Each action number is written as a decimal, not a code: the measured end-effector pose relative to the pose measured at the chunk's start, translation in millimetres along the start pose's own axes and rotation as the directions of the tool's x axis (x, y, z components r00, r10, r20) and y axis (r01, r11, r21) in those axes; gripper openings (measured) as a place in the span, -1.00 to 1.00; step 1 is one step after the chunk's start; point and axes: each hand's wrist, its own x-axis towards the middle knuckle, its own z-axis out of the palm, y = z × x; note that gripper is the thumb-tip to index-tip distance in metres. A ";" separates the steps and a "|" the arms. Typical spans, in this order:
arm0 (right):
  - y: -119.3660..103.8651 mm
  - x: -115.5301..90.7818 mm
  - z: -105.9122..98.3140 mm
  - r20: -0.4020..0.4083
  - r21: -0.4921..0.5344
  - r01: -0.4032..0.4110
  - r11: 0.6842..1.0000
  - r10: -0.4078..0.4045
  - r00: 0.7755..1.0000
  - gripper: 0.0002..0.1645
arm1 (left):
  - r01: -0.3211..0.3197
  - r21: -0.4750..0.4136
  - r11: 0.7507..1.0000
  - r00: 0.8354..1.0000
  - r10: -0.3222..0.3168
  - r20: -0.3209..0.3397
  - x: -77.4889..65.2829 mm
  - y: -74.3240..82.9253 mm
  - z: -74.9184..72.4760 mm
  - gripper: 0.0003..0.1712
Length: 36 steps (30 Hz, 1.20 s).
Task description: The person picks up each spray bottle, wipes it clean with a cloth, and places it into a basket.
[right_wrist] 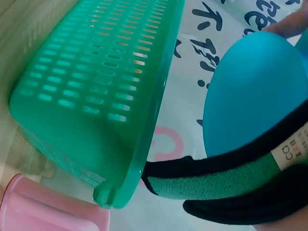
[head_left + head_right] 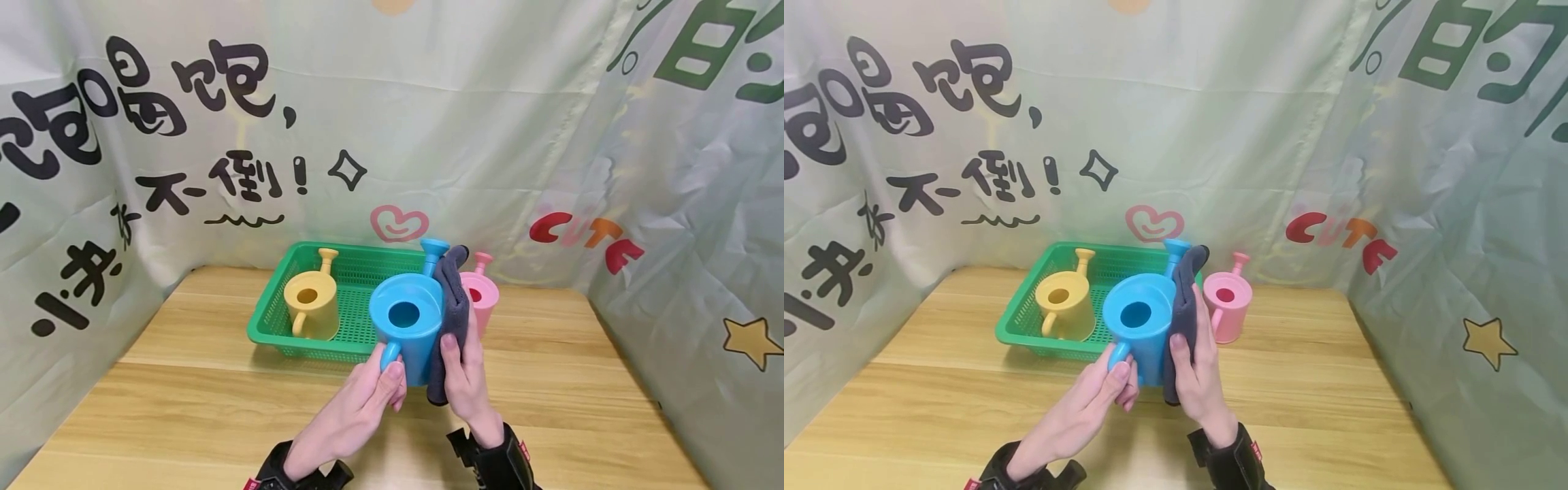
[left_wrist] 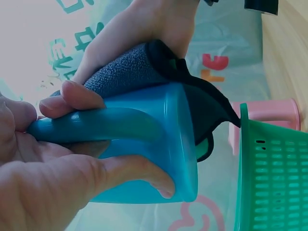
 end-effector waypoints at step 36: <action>-4.8 3.9 -7.3 -0.146 0.172 -0.231 0.958 0.257 0.955 -0.45 | -0.137 -0.128 0.982 0.989 0.143 0.034 0.2 -0.4 -4.0 -0.79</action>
